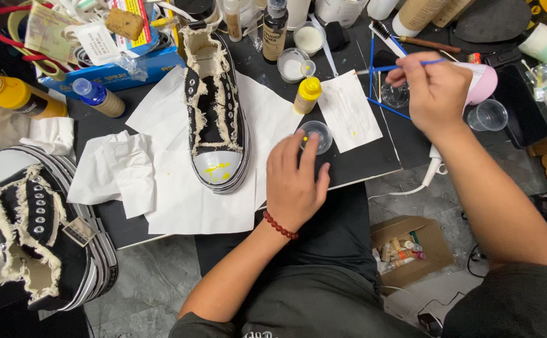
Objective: The person paints a smiley face on the toe of a black high-top sneaker. They mix yellow paint in a small cup, apply it with a brush to the rubber toe cap, add dots of other colors, and wipe the brush and surfaces with a tissue.
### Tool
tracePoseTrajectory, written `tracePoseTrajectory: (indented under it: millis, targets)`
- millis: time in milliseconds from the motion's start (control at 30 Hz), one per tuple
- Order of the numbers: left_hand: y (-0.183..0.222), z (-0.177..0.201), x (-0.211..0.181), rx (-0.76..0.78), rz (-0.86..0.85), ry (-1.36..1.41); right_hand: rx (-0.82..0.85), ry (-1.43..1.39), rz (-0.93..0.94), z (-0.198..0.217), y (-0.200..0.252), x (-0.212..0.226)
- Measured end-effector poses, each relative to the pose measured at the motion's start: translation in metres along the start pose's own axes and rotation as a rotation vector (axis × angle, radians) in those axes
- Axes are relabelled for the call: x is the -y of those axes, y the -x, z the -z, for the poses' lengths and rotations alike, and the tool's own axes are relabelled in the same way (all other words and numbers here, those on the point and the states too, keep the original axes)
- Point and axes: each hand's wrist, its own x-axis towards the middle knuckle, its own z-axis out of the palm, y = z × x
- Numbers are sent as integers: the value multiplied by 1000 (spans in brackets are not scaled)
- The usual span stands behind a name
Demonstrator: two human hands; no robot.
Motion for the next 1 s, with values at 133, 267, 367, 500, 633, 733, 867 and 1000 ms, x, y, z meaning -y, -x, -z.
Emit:
tracePoseTrajectory:
  millis: [133,267,367,500,633,733,867,1000]
  targets:
    - [3,-21,-22,247,-188,183,-8,58,18,-9,23,6]
    - [-2,-37,-30,353,-203,70,61,167,28,-12,24,11]
    - [-2,-41,-30,373,-173,62,95,177,12,-4,30,17]
    - [-3,-41,-30,367,-146,100,116,159,-20,5,29,22]
    - [-2,-39,-29,352,-145,123,114,189,-18,12,29,26]
    - [-2,-38,-29,351,-150,126,85,143,-31,20,25,27]
    - [-1,-37,-29,355,-147,135,85,8,-54,22,25,34]
    - [2,-35,-29,330,-156,99,145,-25,-63,15,34,46]
